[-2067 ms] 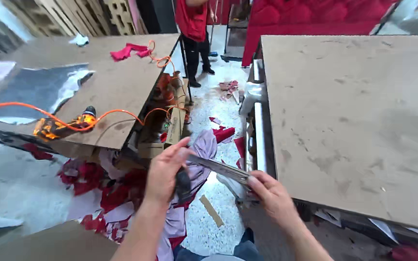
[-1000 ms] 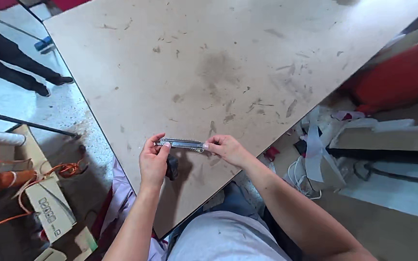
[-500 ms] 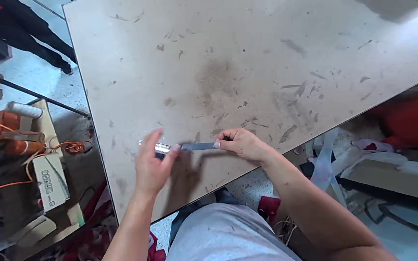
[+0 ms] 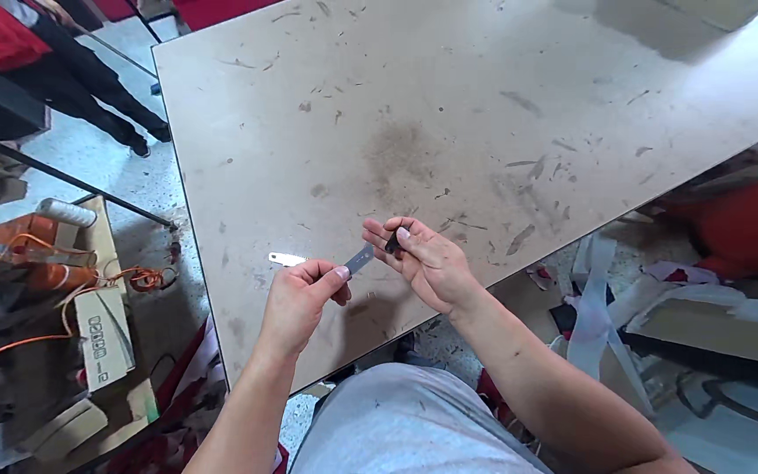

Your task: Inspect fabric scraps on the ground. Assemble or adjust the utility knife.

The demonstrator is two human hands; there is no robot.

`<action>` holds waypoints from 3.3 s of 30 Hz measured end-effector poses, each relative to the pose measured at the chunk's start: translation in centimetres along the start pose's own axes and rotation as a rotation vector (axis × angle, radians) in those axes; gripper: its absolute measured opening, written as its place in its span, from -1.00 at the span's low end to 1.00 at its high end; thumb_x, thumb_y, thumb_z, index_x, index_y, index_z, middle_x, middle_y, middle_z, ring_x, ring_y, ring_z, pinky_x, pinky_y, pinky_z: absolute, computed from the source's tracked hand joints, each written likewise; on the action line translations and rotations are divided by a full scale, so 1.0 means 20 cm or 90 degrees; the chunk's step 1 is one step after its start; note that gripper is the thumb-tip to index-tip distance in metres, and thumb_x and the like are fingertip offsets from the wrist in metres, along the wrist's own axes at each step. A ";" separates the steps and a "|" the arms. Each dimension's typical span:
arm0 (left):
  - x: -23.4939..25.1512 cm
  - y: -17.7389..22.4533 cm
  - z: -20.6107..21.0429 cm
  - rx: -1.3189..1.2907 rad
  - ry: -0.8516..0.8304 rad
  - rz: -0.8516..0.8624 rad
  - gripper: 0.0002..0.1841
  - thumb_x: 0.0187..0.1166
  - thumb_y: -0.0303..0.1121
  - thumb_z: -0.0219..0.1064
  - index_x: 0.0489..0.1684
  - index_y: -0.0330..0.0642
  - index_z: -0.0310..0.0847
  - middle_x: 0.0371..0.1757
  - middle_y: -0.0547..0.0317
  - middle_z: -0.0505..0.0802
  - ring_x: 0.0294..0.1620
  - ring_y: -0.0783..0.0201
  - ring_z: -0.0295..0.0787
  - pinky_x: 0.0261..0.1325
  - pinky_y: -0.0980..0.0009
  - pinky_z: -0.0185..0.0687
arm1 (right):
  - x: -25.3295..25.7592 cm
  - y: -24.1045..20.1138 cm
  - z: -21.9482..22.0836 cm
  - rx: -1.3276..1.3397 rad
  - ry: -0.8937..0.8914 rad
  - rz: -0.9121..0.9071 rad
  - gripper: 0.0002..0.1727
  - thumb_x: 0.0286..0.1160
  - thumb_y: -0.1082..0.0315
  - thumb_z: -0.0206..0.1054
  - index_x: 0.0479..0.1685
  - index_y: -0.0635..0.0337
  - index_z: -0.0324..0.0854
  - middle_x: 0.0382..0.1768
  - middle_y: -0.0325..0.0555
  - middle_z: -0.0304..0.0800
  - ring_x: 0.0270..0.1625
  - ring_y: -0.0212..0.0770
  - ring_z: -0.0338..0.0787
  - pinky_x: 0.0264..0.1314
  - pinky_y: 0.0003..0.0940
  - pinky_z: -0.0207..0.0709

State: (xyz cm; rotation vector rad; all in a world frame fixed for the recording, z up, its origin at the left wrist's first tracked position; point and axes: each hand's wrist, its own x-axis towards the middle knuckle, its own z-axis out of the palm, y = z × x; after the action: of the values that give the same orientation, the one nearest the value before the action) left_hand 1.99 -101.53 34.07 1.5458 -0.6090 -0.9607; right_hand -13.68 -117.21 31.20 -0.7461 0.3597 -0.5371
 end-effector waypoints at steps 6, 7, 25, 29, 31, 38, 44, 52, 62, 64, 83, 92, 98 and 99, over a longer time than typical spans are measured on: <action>-0.02 -0.01 0.00 -0.015 -0.025 0.015 -0.84 0.61 -0.45 0.39 -0.33 -0.35 0.81 -0.49 -0.08 0.86 -0.50 0.17 0.80 -0.29 0.29 0.81 | -0.03 0.08 0.10 -0.064 0.025 -0.060 -0.70 0.89 0.38 -0.12 0.30 0.28 0.44 0.53 0.25 0.61 0.56 0.09 0.65 0.59 -0.07 0.53; -0.02 -0.02 -0.01 -0.012 -0.027 0.013 -0.84 0.61 -0.45 0.39 -0.33 -0.35 0.81 -0.49 -0.08 0.86 -0.51 0.16 0.81 -0.31 0.28 0.82 | -0.03 0.09 0.11 -0.069 0.020 -0.066 -0.72 0.89 0.38 -0.11 0.29 0.28 0.44 0.53 0.25 0.61 0.54 0.07 0.67 0.57 -0.08 0.55; 0.06 0.03 -0.23 0.331 -0.066 -0.064 -0.83 0.60 -0.27 0.45 -0.39 -0.05 0.86 -0.47 0.24 0.93 -0.44 0.29 0.90 -0.25 0.21 0.87 | -0.05 0.16 0.08 -0.205 -0.045 0.120 -0.67 0.87 0.39 -0.07 0.34 0.33 0.49 0.40 0.19 0.72 0.36 0.04 0.80 0.43 -0.09 0.67; 0.12 0.01 -0.28 0.265 -0.142 -0.074 -0.81 0.62 -0.30 0.44 -0.36 -0.18 0.86 -0.46 0.10 0.92 -0.44 0.23 0.88 -0.25 0.23 0.84 | -0.04 0.16 0.07 -0.156 -0.011 0.104 -0.69 0.88 0.40 -0.08 0.32 0.35 0.47 0.40 0.23 0.71 0.35 0.03 0.80 0.48 -0.09 0.64; 0.12 0.00 -0.27 0.187 -0.147 -0.058 -0.82 0.62 -0.36 0.42 -0.31 -0.27 0.84 -0.44 0.00 0.91 -0.42 0.19 0.87 -0.24 0.25 0.83 | -0.04 0.19 0.09 -0.162 0.031 0.064 -0.74 0.87 0.40 -0.04 0.25 0.32 0.49 0.41 0.19 0.72 0.38 -0.01 0.79 0.51 -0.11 0.62; 0.06 -0.03 -0.26 0.150 -0.114 -0.072 -0.83 0.62 -0.41 0.40 -0.33 -0.32 0.83 -0.47 -0.05 0.89 -0.46 0.16 0.86 -0.25 0.25 0.84 | -0.06 0.28 0.10 -0.207 0.161 0.003 -0.73 0.67 0.33 0.35 0.18 0.24 0.80 0.06 -0.06 0.88 -0.09 -0.30 0.79 0.01 -0.43 0.68; 0.04 -0.03 -0.29 0.121 -0.132 -0.077 -0.82 0.62 -0.44 0.39 -0.37 -0.34 0.80 -0.51 -0.07 0.86 -0.50 0.17 0.82 -0.28 0.28 0.81 | -0.09 0.26 0.11 -0.185 0.154 0.032 -0.82 0.51 0.57 0.41 0.03 0.36 0.70 0.00 0.11 0.87 -0.03 -0.12 0.89 0.19 -0.23 0.79; 0.04 -0.02 -0.32 0.215 -0.168 -0.057 -0.79 0.59 -0.36 0.44 -0.45 -0.26 0.82 -0.57 0.03 0.85 -0.54 0.22 0.76 -0.37 0.30 0.69 | -0.11 0.25 0.14 -0.274 0.105 0.039 -0.85 0.47 0.55 0.46 -0.05 0.35 0.70 -0.13 0.07 0.85 -0.10 -0.12 0.88 0.16 -0.19 0.81; 0.14 0.01 -0.34 0.489 -0.271 -0.089 -0.77 0.62 -0.18 0.45 -0.47 0.00 0.82 -0.56 0.30 0.85 -0.53 0.33 0.76 -0.34 0.21 0.70 | -0.05 0.23 0.12 -0.433 -0.006 0.240 -0.76 0.52 0.39 0.49 0.10 0.22 0.81 -0.10 -0.08 0.90 -0.09 -0.24 0.86 0.09 -0.32 0.76; 0.16 -0.01 -0.33 0.510 -0.309 -0.099 -0.77 0.61 -0.16 0.46 -0.45 -0.01 0.82 -0.55 0.29 0.85 -0.51 0.32 0.77 -0.31 0.19 0.71 | -0.03 0.24 0.11 -0.459 -0.008 0.264 -0.83 0.48 0.41 0.52 -0.03 0.25 0.77 -0.25 -0.06 0.88 -0.21 -0.23 0.86 -0.02 -0.30 0.78; 0.55 -0.41 -0.69 0.750 -0.140 0.113 -0.64 0.48 -0.41 0.50 0.22 0.17 0.83 0.36 -0.03 0.71 0.42 -0.09 0.59 0.42 -0.14 0.57 | 0.17 0.31 -0.07 -0.803 0.191 0.322 -0.89 0.47 0.23 0.49 -0.11 -0.15 0.87 -0.29 -0.31 0.92 -0.25 -0.31 0.87 -0.10 -0.12 0.77; 0.55 -0.42 -0.72 0.664 -0.164 0.153 -0.68 0.49 -0.47 0.50 0.17 0.06 0.84 0.26 0.08 0.81 0.35 0.08 0.70 0.42 -0.03 0.62 | 0.17 0.33 -0.13 -0.776 0.151 0.342 -0.89 0.51 0.23 0.48 -0.11 -0.17 0.89 -0.30 -0.37 0.94 -0.28 -0.36 0.88 -0.13 -0.20 0.79; 0.53 -0.28 -0.82 0.414 -0.222 0.018 -0.67 0.43 -0.53 0.55 0.12 -0.01 0.81 -0.01 0.24 0.94 -0.08 0.34 0.90 0.14 0.23 0.85 | 0.20 0.31 -0.15 -0.705 0.086 0.301 -0.89 0.54 0.25 0.49 -0.08 -0.12 0.89 -0.22 -0.34 0.95 -0.22 -0.36 0.88 -0.08 -0.28 0.79; 0.52 -0.24 -0.83 0.378 -0.225 0.009 -0.66 0.41 -0.55 0.55 0.13 -0.04 0.81 -0.04 0.21 0.95 -0.10 0.32 0.90 0.10 0.25 0.86 | 0.19 0.29 -0.15 -0.690 0.071 0.283 -0.89 0.54 0.26 0.50 -0.07 -0.10 0.89 -0.21 -0.32 0.95 -0.22 -0.35 0.89 -0.08 -0.28 0.81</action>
State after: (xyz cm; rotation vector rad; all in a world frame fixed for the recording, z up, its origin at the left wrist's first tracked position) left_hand 20.87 -99.90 26.96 1.8925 -1.2380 -1.1119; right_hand -10.07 -117.50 24.47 -1.6226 0.9215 0.0920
